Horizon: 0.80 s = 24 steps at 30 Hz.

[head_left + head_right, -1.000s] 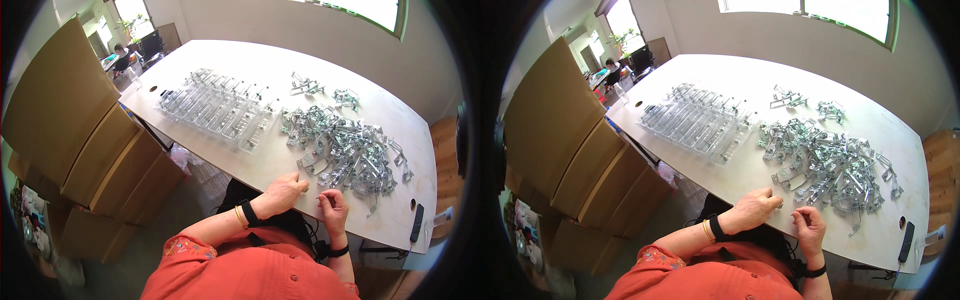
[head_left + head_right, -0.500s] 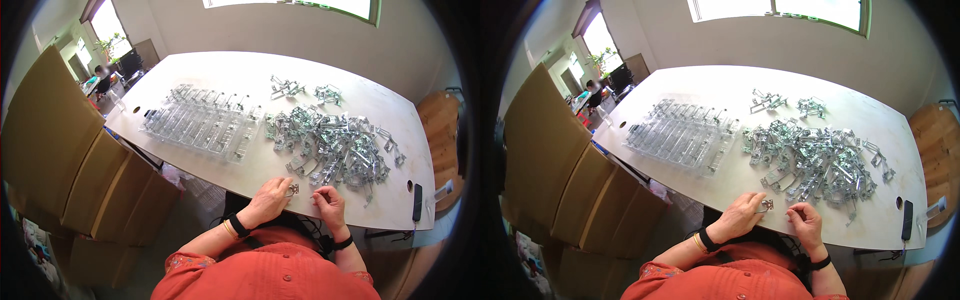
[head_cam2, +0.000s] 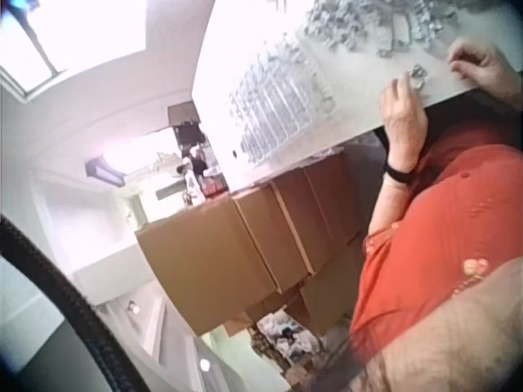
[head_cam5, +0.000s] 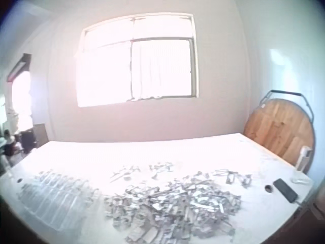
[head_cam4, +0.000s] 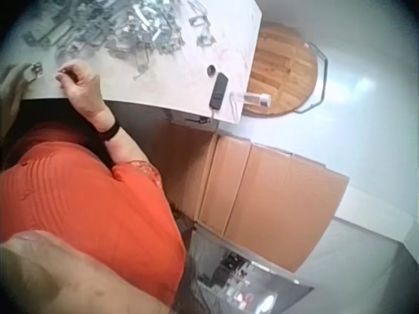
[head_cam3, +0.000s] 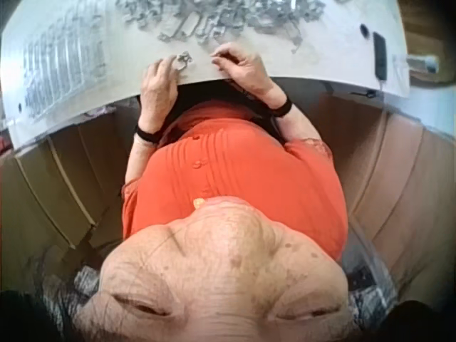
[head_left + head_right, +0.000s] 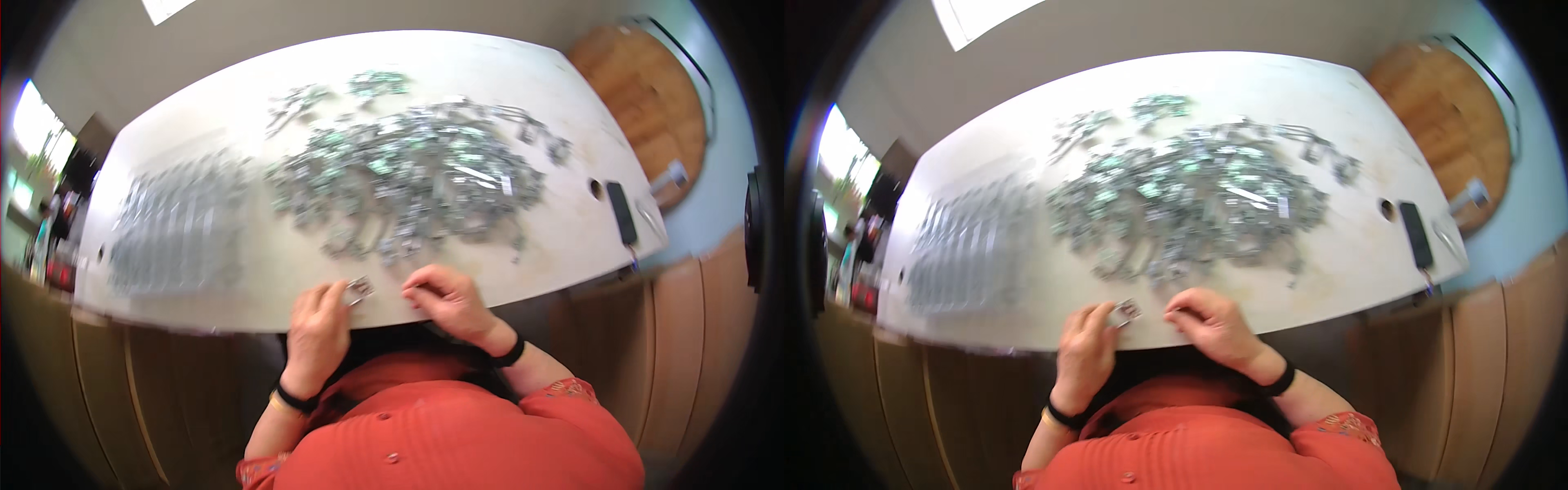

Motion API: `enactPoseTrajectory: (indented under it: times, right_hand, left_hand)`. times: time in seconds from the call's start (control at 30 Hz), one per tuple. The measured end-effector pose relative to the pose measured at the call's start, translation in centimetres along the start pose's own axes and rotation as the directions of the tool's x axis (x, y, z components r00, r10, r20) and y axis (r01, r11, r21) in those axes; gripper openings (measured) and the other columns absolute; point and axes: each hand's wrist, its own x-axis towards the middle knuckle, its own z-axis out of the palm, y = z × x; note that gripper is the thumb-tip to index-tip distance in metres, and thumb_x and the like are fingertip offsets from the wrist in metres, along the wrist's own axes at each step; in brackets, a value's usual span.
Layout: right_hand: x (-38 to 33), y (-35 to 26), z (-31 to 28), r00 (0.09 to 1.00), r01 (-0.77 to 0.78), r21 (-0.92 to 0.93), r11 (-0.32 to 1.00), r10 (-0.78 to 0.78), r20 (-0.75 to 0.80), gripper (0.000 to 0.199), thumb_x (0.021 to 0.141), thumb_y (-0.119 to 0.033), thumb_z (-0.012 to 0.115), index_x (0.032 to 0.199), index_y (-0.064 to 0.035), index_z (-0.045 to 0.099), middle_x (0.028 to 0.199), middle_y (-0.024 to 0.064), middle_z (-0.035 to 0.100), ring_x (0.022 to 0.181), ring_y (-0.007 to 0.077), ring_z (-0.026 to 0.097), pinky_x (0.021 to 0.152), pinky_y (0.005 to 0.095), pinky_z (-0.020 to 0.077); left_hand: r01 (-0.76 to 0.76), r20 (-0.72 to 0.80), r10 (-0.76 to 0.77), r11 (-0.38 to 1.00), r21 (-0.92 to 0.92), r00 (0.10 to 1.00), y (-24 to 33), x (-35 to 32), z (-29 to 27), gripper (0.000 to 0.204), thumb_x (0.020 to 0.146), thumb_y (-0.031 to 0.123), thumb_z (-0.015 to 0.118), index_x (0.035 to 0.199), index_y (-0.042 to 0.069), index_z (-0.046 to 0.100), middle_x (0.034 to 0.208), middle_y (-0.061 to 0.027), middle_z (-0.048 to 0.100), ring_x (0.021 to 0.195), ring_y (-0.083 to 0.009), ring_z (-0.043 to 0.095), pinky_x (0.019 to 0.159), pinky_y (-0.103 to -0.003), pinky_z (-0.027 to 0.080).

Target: The person assembles small metal hardware components by hand at a white table. They pick up metal brackets and thin rods, insert the rods into the brackets, and place the assembled units into clear plastic packaging trays. The process is repetitive, involving picking, aligning, and inserting parts one by one.

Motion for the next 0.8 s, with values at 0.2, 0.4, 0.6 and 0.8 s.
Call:
enactPoseTrajectory:
  times: [0.2,0.4,0.6,0.8]
  right_hand:
    - [-0.7,-0.8,-2.6,0.996,0.080,-0.057,0.995,-0.082,-0.044,0.009,0.094,-0.005,0.074,0.102,-0.0051,0.069,0.091,0.0063,0.067,0.078,0.0162,0.065,0.070,0.0294,0.0524]
    - [-0.7,0.1,-2.3,0.986,0.162,0.048,0.986,-0.160,-0.041,0.010,0.097,-0.009,0.071,0.104,-0.0046,0.066,0.095,0.0096,0.067,0.082,0.0236,0.067,0.073,0.0335,0.0529]
    - [-0.9,-0.2,-2.6,1.000,0.004,0.140,0.990,-0.005,0.010,0.009,0.102,-0.010,0.066,0.109,-0.0046,0.063,0.090,0.0065,0.068,0.079,0.0150,0.069,0.071,0.0297,0.0554]
    - [-0.7,0.7,-2.3,0.997,-0.061,0.136,0.989,0.066,-0.033,0.009,0.102,-0.004,0.065,0.112,-0.0034,0.063,0.093,0.0046,0.070,0.083,0.0091,0.071,0.076,0.0251,0.0577]
  left_hand:
    - [0.017,0.107,-0.016,1.000,-0.014,0.994,0.6,1.2,-0.1,0.028,0.091,-0.005,0.062,0.118,0.001,0.068,0.107,-0.0189,0.066,0.098,-0.0385,0.062,0.087,-0.046,0.050]
    - [0.026,0.172,-0.027,1.000,0.005,0.985,1.1,2.7,-0.3,0.026,0.088,-0.007,0.063,0.112,-0.001,0.068,0.100,-0.0196,0.064,0.094,-0.0387,0.062,0.082,-0.046,0.049]
    - [0.035,0.184,-0.032,0.999,-0.016,0.982,1.5,3.6,-0.4,0.023,0.091,-0.002,0.065,0.113,0.000,0.068,0.099,-0.0185,0.065,0.091,-0.0383,0.062,0.080,-0.046,0.050]
    - [0.038,0.176,-0.022,0.996,-0.086,0.984,0.3,3.7,0.2,0.019,0.091,-0.005,0.064,0.109,0.000,0.068,0.100,-0.0171,0.066,0.091,-0.0361,0.063,0.081,-0.041,0.051]
